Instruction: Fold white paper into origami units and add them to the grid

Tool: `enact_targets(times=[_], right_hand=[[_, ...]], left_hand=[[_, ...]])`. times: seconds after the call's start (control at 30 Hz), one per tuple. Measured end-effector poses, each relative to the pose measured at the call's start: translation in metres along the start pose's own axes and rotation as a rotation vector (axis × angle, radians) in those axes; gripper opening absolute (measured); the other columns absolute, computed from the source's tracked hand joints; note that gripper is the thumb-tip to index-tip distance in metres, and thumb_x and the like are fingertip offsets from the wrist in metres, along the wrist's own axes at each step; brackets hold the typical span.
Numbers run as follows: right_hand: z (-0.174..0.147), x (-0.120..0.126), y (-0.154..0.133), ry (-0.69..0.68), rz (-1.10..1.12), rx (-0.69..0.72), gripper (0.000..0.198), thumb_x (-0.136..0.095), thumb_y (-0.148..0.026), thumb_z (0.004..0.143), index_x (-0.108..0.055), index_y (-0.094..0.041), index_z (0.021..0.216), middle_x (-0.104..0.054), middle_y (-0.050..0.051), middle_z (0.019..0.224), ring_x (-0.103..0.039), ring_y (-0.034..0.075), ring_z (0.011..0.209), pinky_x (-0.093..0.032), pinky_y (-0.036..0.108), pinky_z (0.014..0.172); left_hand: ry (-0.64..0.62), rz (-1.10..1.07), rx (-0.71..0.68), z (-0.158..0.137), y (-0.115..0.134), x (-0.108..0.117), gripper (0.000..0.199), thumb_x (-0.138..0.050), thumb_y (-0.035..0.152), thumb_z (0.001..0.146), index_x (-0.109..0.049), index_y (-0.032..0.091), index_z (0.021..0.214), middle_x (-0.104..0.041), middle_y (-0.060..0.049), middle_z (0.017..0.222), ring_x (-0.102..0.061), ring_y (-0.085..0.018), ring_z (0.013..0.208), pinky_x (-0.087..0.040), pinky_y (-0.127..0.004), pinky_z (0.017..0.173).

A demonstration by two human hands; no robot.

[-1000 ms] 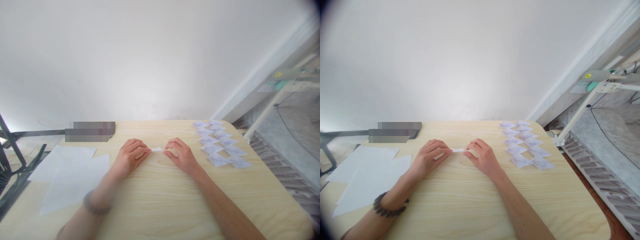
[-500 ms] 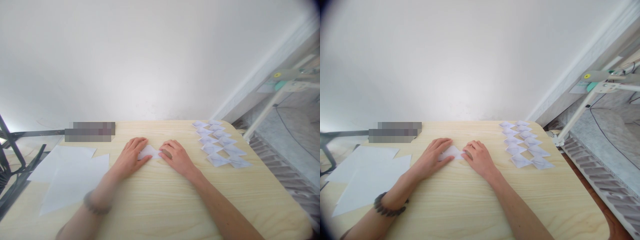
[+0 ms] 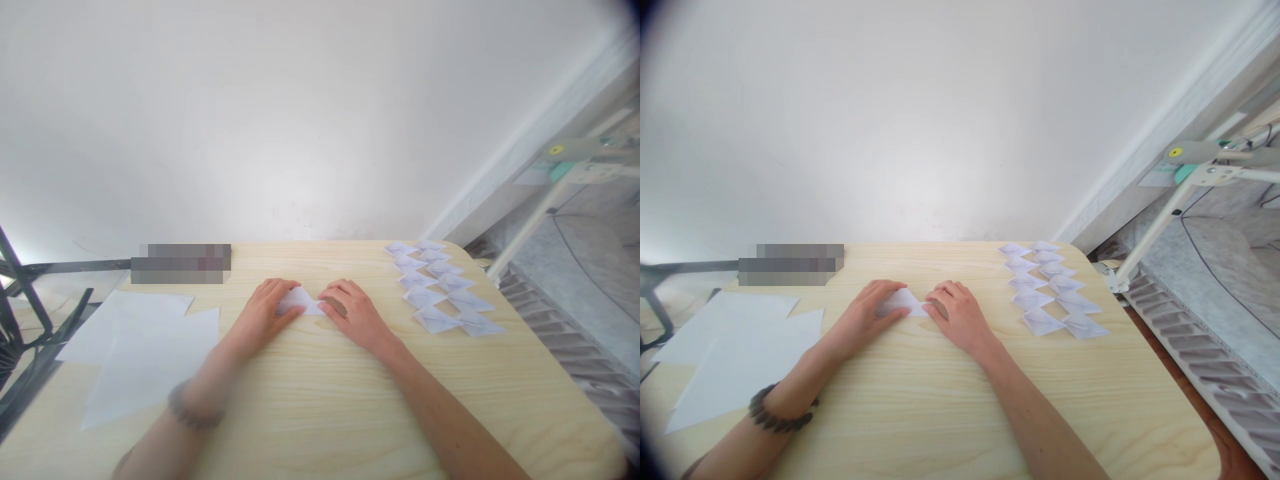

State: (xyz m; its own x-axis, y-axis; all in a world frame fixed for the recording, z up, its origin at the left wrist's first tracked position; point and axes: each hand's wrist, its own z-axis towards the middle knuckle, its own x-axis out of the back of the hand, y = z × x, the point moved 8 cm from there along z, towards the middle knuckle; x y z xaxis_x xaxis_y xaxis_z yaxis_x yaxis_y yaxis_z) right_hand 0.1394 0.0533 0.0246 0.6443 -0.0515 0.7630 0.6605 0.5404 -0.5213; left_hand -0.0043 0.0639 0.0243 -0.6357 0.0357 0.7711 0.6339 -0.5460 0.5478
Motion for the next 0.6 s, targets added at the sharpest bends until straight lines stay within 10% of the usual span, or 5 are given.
enact_targets(times=[0.4, 0.6], right_hand=[[0.002, -0.001, 0.001, -0.032, 0.055, -0.015, 0.019, -0.040, -0.021, 0.087, -0.059, -0.020, 0.091, -0.060, 0.004, 0.090, -0.053, 0.016, 0.085, -0.042, 0.033, 0.079], [0.000, -0.001, 0.000, 0.008, 0.150, 0.000, 0.021, -0.038, -0.021, 0.088, -0.055, -0.021, 0.100, -0.059, 0.004, 0.095, -0.054, 0.015, 0.091, -0.042, 0.030, 0.082]], left_hand=[[-0.002, -0.081, 0.137, -0.002, -0.008, 0.000, 0.021, -0.053, 0.029, 0.078, -0.053, 0.020, 0.097, -0.061, -0.003, 0.089, -0.057, -0.018, 0.082, -0.047, -0.030, 0.070], [0.049, -0.127, -0.030, -0.002, 0.011, 0.007, 0.008, -0.051, 0.023, 0.081, -0.056, 0.018, 0.084, -0.056, -0.006, 0.095, -0.052, -0.017, 0.090, -0.044, -0.031, 0.079]])
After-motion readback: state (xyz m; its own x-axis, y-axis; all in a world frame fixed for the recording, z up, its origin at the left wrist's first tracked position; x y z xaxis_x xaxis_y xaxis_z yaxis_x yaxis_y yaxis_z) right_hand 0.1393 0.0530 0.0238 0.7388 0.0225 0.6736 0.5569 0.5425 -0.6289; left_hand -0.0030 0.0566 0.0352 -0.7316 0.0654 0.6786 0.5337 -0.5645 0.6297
